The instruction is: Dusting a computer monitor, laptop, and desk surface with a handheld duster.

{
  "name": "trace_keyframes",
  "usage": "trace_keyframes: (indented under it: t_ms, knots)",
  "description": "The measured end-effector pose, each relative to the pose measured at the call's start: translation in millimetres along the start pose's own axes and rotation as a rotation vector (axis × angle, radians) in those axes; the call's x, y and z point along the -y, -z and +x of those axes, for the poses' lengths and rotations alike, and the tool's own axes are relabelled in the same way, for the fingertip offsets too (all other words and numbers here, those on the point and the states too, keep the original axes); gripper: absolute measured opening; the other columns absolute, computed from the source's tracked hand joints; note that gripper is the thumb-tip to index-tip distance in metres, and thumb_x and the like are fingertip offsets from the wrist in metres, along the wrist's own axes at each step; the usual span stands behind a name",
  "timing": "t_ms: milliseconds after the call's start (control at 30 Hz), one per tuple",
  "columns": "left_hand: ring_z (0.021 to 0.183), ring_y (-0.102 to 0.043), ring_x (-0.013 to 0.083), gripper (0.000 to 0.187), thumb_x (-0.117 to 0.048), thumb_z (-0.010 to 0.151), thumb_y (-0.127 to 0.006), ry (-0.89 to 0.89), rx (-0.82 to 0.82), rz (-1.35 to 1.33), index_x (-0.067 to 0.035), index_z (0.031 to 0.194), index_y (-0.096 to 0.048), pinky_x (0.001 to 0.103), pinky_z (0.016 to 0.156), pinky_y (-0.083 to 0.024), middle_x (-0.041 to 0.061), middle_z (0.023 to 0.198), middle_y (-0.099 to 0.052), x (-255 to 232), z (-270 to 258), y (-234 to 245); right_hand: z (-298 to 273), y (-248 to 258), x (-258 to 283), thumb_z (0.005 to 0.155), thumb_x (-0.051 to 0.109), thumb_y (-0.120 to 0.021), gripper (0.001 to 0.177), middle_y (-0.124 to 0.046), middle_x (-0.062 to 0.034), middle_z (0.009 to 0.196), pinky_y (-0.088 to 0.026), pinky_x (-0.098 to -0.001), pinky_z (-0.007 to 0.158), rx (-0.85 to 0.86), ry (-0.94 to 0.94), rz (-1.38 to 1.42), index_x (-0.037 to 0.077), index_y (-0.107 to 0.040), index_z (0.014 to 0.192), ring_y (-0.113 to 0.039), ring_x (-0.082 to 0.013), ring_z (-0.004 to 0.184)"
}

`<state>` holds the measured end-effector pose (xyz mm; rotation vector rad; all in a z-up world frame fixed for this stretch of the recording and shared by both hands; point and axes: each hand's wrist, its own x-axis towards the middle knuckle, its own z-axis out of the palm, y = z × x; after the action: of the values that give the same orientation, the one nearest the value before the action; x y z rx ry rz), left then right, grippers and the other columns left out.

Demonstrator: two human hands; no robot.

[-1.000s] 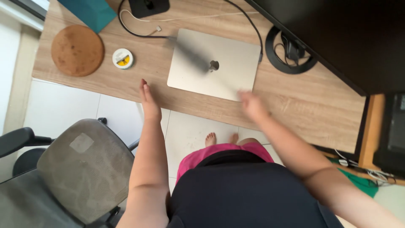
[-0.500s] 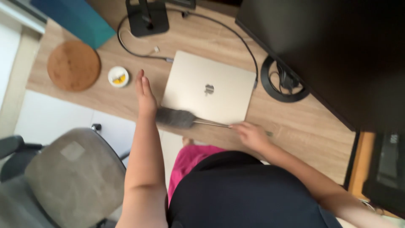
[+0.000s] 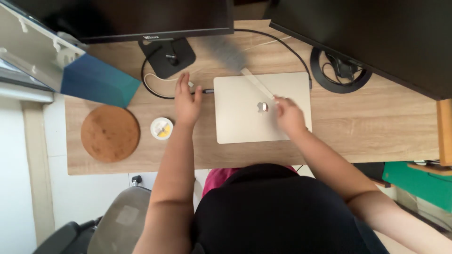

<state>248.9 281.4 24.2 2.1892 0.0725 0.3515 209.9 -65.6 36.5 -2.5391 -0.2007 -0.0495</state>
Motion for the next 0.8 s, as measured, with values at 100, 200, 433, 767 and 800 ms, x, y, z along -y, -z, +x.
trace_keyframes:
  t_ms: [100,200,433,767,800]
  knots:
    - [0.145,-0.042,0.0416,0.064,-0.017,0.098,-0.068,-0.084,0.009,0.038,0.0,0.153,-0.041,0.045,0.121,-0.037,0.024,0.157,-0.042,-2.5,40.0,-2.2,1.4,-19.1,8.5,0.099,0.006,-0.056,0.027,-0.071,-0.0164,0.12,-0.058,-0.0441,0.081,-0.105,-0.032,0.047,0.01,-0.071,0.121,-0.071,-0.0384,0.095]
    - [0.145,-0.041,0.0424,0.069,-0.014,0.096,-0.069,-0.124,0.001,0.033,0.001,0.155,-0.035,0.045,0.121,-0.037,0.025,0.157,-0.04,-2.1,72.6,-25.2,-1.9,-19.4,26.8,0.098,0.007,-0.059,0.028,-0.071,-0.0168,0.115,-0.058,-0.0445,0.08,-0.013,-0.077,0.027,0.01,-0.071,0.123,-0.07,-0.0385,0.092]
    - [0.14,-0.041,0.0475,0.064,-0.016,0.096,-0.07,-0.153,-0.045,0.127,0.003,0.149,-0.04,0.05,0.117,-0.035,0.029,0.151,-0.041,1.5,105.7,-57.8,6.9,-8.9,13.1,0.095,0.002,-0.059,0.03,-0.072,-0.0155,0.115,-0.059,-0.0419,0.078,-0.125,-0.042,0.021,0.011,-0.07,0.122,-0.071,-0.0362,0.09]
    - [0.138,-0.045,0.0442,0.054,-0.023,0.098,-0.064,-0.087,0.296,0.262,-0.006,0.147,-0.051,0.055,0.115,-0.036,0.021,0.154,-0.043,-2.1,166.8,-143.3,-68.0,77.1,-42.4,0.095,0.004,-0.067,0.028,-0.069,-0.0149,0.097,-0.054,-0.0424,0.071,-0.061,-0.047,-0.031,0.012,-0.073,0.122,-0.067,-0.0353,0.083]
    - [0.138,-0.045,0.0442,0.054,-0.023,0.098,-0.064,-0.086,0.296,0.258,-0.006,0.147,-0.051,0.055,0.115,-0.036,0.021,0.154,-0.043,-12.4,172.5,-157.1,-75.7,87.9,-47.9,0.095,0.004,-0.067,0.028,-0.069,-0.0149,0.097,-0.054,-0.0424,0.071,-0.06,-0.048,-0.035,0.012,-0.073,0.122,-0.067,-0.0353,0.083]
